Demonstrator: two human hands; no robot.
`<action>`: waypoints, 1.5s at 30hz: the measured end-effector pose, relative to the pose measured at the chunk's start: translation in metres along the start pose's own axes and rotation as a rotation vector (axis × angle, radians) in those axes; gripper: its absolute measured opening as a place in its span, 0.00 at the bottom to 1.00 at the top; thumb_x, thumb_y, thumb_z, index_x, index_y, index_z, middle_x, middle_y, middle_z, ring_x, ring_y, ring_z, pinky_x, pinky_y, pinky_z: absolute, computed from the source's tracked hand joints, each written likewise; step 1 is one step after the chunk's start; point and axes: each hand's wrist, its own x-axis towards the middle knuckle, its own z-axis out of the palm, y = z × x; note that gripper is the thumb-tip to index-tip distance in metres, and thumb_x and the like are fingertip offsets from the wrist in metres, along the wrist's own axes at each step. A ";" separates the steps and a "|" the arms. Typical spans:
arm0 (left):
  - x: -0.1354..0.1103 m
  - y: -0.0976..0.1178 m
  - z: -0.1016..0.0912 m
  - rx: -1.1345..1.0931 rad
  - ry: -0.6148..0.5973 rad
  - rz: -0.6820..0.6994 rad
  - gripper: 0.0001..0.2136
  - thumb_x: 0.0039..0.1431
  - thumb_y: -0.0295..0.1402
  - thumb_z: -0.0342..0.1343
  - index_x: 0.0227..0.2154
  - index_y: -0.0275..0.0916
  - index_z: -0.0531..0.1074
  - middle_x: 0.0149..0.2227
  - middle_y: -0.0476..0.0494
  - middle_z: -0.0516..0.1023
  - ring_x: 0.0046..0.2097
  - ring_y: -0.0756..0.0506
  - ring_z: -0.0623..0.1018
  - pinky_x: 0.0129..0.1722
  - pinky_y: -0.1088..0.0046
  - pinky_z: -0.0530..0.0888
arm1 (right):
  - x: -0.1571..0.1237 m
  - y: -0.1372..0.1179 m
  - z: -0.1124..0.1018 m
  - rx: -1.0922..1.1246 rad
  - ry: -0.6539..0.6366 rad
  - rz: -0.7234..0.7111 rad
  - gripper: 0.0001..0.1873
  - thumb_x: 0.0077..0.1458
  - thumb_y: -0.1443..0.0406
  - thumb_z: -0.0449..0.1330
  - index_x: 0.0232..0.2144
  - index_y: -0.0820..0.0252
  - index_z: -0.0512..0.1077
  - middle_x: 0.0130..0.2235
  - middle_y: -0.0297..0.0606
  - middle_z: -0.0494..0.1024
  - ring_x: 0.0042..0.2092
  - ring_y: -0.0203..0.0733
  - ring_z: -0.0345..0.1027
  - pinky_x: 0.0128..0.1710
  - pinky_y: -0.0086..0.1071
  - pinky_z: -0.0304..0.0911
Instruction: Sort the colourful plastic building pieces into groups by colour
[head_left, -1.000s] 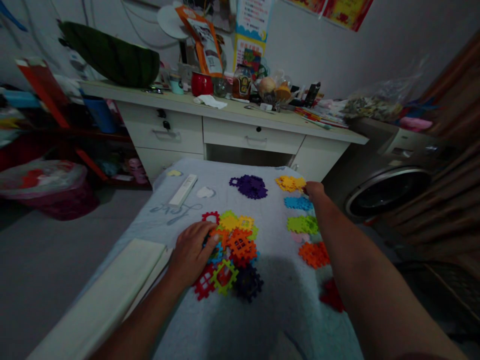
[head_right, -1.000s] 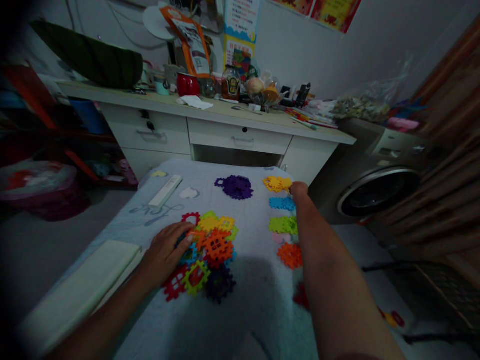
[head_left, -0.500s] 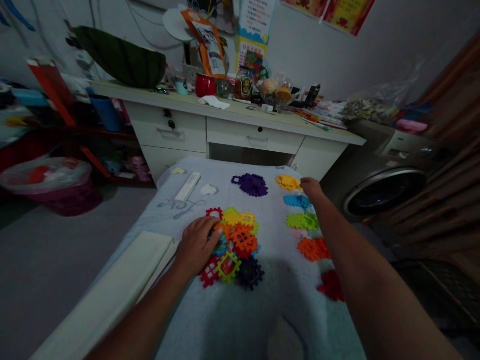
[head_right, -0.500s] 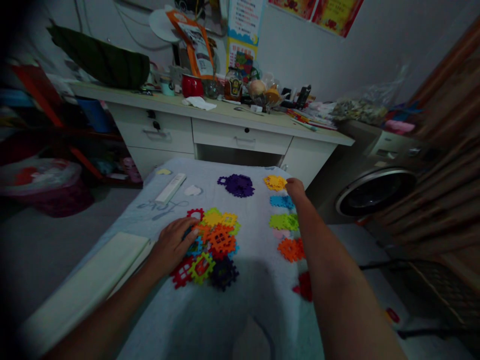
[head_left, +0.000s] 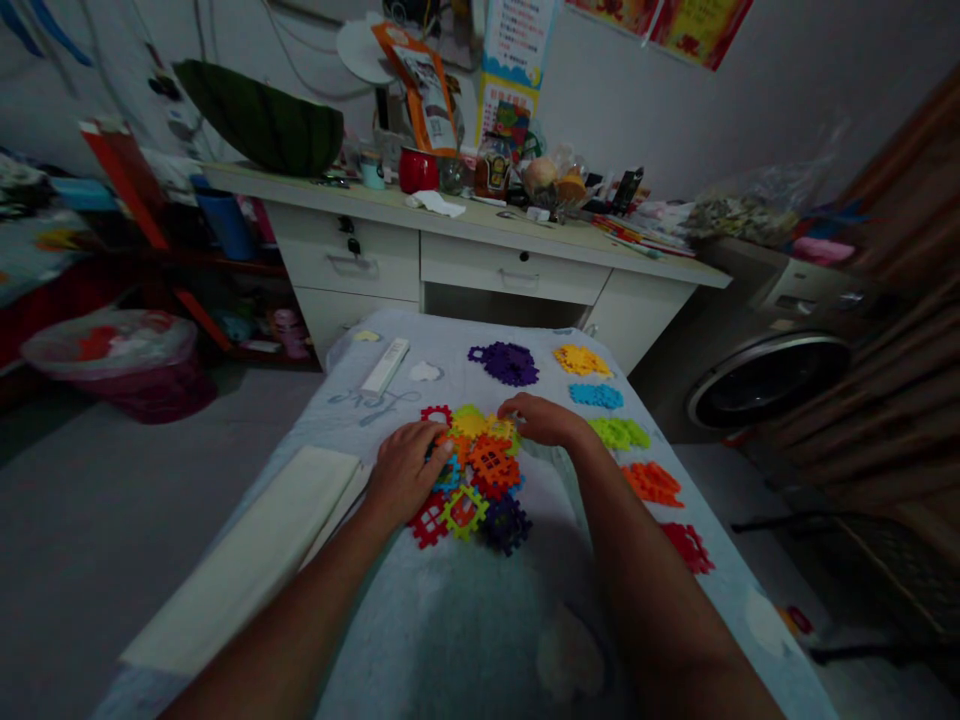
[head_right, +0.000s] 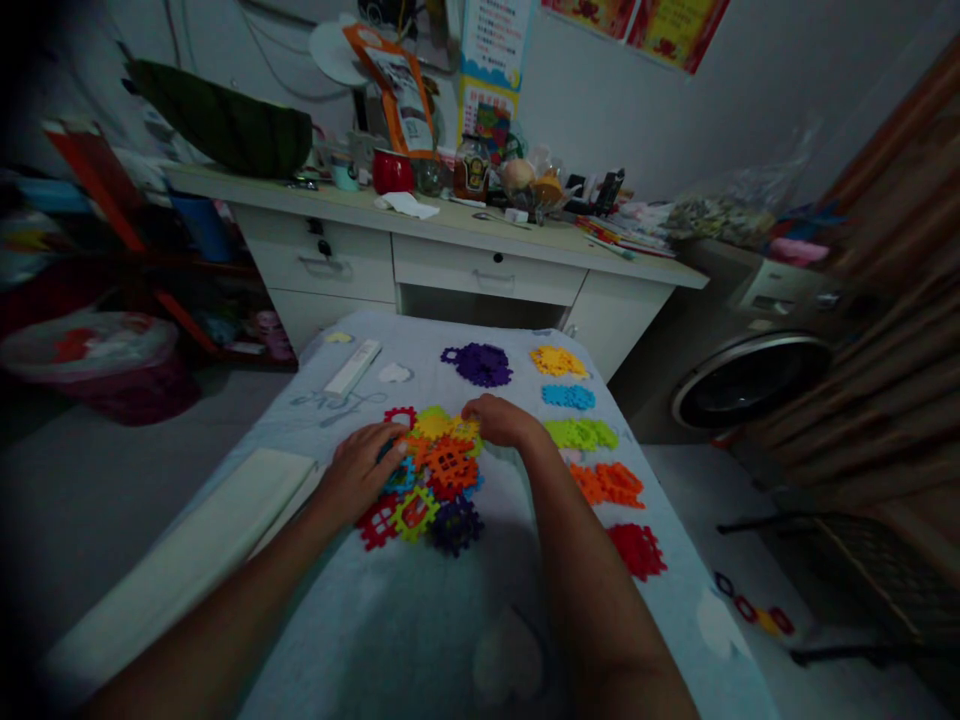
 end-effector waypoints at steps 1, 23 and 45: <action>0.000 0.000 0.000 0.001 -0.001 0.001 0.18 0.66 0.45 0.42 0.47 0.43 0.71 0.50 0.42 0.76 0.54 0.39 0.72 0.55 0.55 0.66 | 0.000 -0.001 0.005 -0.035 0.007 0.002 0.28 0.43 0.80 0.55 0.45 0.55 0.77 0.44 0.39 0.77 0.44 0.41 0.70 0.46 0.32 0.63; 0.000 -0.003 0.002 0.009 -0.014 0.008 0.18 0.66 0.45 0.42 0.47 0.43 0.71 0.51 0.42 0.76 0.54 0.40 0.72 0.56 0.55 0.65 | -0.012 0.017 -0.002 0.297 0.257 0.047 0.08 0.54 0.66 0.58 0.29 0.62 0.77 0.29 0.35 0.76 0.33 0.37 0.67 0.35 0.28 0.60; 0.000 -0.003 0.002 -0.010 -0.005 0.001 0.19 0.66 0.46 0.42 0.49 0.43 0.71 0.52 0.42 0.76 0.55 0.40 0.71 0.57 0.54 0.65 | 0.018 0.145 -0.071 1.047 1.149 0.927 0.13 0.48 0.79 0.59 0.32 0.59 0.65 0.19 0.24 0.65 0.18 0.28 0.63 0.21 0.20 0.64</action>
